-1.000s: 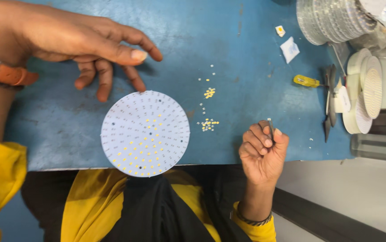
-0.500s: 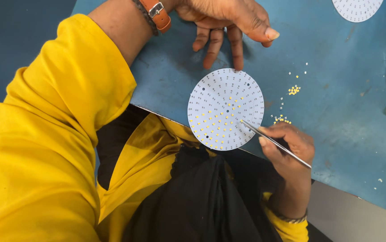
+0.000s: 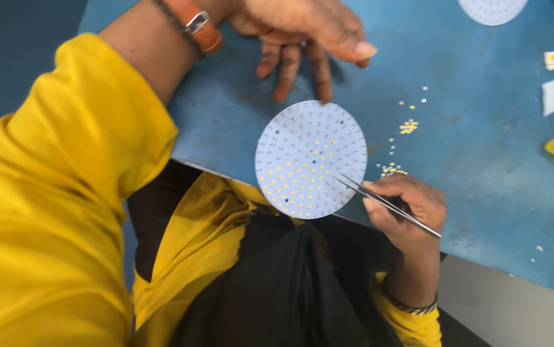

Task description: The person uses tweezers to pick up small yellow LED components from a blue work surface and places them one by one onto designated spots on a circular LED board. The board is held steady with the left hand while the right hand positions each LED.

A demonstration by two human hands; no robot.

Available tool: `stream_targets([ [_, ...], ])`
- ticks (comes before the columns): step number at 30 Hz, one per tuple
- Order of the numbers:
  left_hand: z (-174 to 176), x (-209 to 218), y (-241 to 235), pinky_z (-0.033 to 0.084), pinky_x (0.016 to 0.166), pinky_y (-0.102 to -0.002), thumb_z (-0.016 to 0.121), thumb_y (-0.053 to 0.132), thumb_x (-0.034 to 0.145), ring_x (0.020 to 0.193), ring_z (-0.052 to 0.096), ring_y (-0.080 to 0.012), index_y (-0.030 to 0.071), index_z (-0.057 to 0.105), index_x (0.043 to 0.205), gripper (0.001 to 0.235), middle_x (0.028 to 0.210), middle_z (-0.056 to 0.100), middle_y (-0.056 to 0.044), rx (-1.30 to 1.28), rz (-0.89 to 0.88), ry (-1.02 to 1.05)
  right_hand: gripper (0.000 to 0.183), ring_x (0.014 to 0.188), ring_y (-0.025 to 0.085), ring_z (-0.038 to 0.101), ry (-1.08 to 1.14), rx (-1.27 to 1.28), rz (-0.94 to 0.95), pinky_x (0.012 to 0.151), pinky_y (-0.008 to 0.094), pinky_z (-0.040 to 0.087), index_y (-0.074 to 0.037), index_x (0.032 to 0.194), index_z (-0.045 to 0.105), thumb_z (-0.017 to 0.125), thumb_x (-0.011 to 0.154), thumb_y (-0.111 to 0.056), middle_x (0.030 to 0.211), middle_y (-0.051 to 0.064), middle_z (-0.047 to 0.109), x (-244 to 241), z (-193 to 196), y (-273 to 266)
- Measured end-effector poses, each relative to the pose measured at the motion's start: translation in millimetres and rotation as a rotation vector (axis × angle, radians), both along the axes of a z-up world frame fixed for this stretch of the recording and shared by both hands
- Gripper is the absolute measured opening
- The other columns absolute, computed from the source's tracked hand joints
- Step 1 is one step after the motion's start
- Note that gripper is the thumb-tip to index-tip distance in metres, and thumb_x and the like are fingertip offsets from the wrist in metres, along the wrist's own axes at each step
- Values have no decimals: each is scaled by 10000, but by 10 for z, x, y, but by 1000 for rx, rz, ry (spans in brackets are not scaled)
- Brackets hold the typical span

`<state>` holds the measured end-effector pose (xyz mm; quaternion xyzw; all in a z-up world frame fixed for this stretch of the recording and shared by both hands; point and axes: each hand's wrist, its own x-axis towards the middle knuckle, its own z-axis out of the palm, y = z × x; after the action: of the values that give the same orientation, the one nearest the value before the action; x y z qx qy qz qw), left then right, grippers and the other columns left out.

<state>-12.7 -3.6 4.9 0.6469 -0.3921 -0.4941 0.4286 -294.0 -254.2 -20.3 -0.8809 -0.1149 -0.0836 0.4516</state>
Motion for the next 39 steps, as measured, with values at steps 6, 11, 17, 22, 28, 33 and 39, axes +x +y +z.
stream_targets([
  [6,-84,93,-36,574,373,-307,584,656,882,639,815,-275,44,397,1521,904,1200,711,-255,19,-47,56,162,820,86,648,-12,160,-434,741,211,505,60,1059,693,776,971,-49,928,72,704,-245,-45,-335],
  [11,-85,92,-25,599,380,-296,608,626,864,617,811,-267,43,410,1519,899,1179,702,-274,-15,-42,58,159,756,58,613,-30,61,-417,687,173,470,51,1066,710,780,970,-55,931,71,699,-334,-105,-399],
  [17,-21,56,-5,618,378,-293,633,614,850,589,811,-268,10,427,1496,908,1136,708,-297,-48,-19,62,178,778,64,605,-11,21,-404,705,193,462,39,1081,717,787,945,-52,917,55,691,-255,-57,-307],
  [22,25,34,2,623,382,-290,642,612,863,594,820,-269,-7,424,1504,917,1134,709,-301,-82,-31,42,197,785,71,613,3,-21,-378,703,194,465,39,1088,716,793,929,-48,927,63,691,-224,-4,-263],
  [28,56,29,-9,617,381,-290,644,608,868,592,816,-275,-12,422,1509,919,1134,710,-307,-71,-32,60,197,767,77,636,-11,-50,-340,675,190,465,31,1063,722,801,916,-73,941,79,715,-227,12,-296],
  [33,-14,62,0,620,380,-298,627,581,887,586,816,-284,-16,415,1511,890,1131,709,-311,-61,-26,56,198,780,77,633,7,-17,-368,687,197,470,30,1084,727,792,925,-69,951,81,718,-243,-12,-313],
  [39,-79,101,4,619,378,-302,614,568,894,587,816,-286,-18,408,1511,876,1136,707,-310,-63,-37,45,168,753,78,618,29,-32,-389,663,194,456,42,1063,724,778,929,-44,931,94,719,-271,-26,-330],
])
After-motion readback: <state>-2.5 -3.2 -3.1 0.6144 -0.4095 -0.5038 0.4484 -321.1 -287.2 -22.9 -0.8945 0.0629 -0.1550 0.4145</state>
